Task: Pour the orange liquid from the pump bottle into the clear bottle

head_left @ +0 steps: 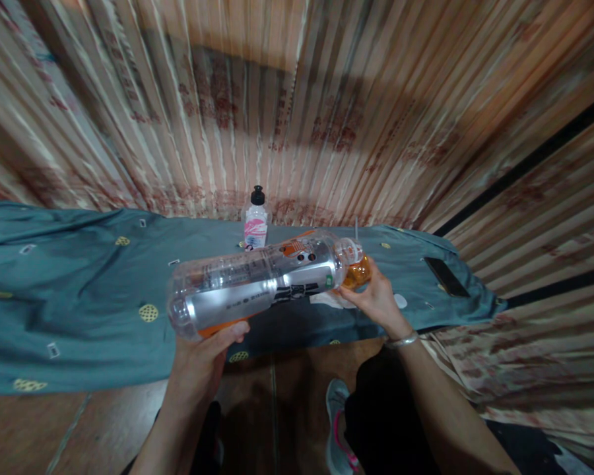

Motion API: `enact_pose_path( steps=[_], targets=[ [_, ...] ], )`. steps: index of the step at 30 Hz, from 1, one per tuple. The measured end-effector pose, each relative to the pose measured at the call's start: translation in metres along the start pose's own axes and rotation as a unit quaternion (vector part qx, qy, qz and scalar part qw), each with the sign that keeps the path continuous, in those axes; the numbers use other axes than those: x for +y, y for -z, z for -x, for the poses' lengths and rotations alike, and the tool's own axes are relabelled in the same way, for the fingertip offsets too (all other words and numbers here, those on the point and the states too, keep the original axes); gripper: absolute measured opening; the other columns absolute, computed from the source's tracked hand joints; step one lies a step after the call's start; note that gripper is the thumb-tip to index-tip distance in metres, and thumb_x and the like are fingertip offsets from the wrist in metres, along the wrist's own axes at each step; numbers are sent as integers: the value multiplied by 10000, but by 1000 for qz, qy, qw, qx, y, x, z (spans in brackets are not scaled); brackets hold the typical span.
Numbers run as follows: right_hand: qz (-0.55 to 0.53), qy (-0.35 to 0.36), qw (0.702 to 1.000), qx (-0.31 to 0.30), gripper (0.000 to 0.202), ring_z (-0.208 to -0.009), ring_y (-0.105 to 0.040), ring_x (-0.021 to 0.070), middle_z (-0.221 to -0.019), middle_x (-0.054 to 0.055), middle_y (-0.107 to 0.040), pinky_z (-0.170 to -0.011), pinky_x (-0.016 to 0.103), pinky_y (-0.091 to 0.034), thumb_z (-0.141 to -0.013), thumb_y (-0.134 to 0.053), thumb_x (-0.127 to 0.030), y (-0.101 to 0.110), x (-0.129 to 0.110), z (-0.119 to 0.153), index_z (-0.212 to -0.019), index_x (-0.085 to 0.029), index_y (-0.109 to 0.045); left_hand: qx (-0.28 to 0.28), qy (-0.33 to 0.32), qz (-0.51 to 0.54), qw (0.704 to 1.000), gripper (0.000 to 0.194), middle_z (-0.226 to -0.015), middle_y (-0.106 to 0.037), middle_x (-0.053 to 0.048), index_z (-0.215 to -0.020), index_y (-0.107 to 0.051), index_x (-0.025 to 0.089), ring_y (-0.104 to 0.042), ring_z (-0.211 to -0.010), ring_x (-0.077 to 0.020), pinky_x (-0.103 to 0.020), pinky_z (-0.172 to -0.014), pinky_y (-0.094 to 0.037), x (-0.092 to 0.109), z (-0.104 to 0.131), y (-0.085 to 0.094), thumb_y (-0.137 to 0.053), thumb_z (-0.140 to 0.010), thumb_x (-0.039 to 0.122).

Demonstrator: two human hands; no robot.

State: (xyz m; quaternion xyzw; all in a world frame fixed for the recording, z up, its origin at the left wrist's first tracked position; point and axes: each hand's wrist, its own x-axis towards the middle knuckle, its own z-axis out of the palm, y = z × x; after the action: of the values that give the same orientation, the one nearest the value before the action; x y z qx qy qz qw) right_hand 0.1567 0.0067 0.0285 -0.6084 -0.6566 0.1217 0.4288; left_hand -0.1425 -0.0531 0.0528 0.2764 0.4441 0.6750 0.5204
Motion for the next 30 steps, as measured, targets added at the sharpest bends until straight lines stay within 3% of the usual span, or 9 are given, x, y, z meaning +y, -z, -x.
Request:
enact_pose_path(
  steps=[24,30],
  targets=[
    [-7,18,1000,-1,686,-1040,-784,337,-1193,122,-794,-971,519,-632,-708,-851,-482,-1,-4,-1,-1292,-213,-611,21,32,-15,999,323,-503,-629,36,-643,-638,195,-552,-458,-115,-208,-444,-456,7,0,-4,-841,-392,184],
    [-8,20,1000,-5,676,-1076,-772,333,-1218,134,-783,-1002,517,-615,-710,-844,-483,0,-6,-1,-1280,-202,-611,35,42,-18,998,415,-507,-651,45,-757,-698,191,-559,-467,-120,-212,-462,-466,8,1,-6,-857,-374,187]
  ],
)
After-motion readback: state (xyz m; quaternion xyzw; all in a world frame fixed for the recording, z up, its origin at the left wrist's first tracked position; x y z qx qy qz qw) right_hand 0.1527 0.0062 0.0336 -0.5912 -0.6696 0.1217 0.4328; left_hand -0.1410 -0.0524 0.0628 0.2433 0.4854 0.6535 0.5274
